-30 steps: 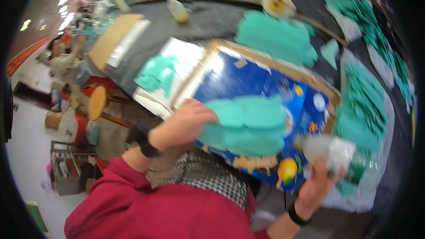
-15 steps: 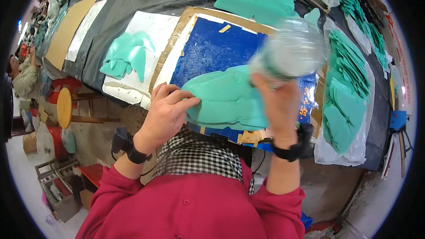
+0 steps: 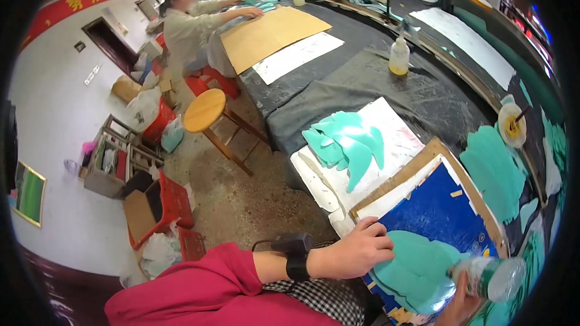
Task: Applying adhesive to green foam shoe components using a squeeze bottle.
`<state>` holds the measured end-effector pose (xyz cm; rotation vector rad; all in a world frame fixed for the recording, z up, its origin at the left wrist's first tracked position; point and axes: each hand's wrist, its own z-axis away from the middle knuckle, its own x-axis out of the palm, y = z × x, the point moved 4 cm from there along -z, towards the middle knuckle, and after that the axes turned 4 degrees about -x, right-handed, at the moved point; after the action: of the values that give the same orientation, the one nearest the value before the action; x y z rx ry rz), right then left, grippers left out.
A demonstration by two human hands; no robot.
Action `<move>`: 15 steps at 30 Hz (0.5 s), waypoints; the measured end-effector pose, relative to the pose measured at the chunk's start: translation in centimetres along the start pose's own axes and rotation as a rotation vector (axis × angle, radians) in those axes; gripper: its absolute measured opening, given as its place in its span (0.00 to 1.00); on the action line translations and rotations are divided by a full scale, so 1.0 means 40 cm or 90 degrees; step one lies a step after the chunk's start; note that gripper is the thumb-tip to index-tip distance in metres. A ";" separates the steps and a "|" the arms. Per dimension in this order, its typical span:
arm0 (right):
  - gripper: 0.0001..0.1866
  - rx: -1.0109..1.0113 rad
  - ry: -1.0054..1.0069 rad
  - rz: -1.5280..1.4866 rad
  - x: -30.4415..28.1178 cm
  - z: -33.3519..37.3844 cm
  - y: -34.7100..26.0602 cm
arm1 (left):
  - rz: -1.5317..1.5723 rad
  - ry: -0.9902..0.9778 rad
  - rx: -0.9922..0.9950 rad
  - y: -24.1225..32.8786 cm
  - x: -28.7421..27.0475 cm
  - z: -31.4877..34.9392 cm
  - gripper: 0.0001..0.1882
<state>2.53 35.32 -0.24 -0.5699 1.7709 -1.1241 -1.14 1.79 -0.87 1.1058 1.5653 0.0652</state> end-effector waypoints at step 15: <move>0.20 -0.100 -0.091 -0.025 0.238 0.033 -0.235 | 0.253 0.396 -0.197 -0.204 -0.460 -0.070 0.15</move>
<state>-1.53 23.04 3.41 -0.7633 1.7383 -0.9514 -10.21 -13.51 8.99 1.1901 1.7612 0.9644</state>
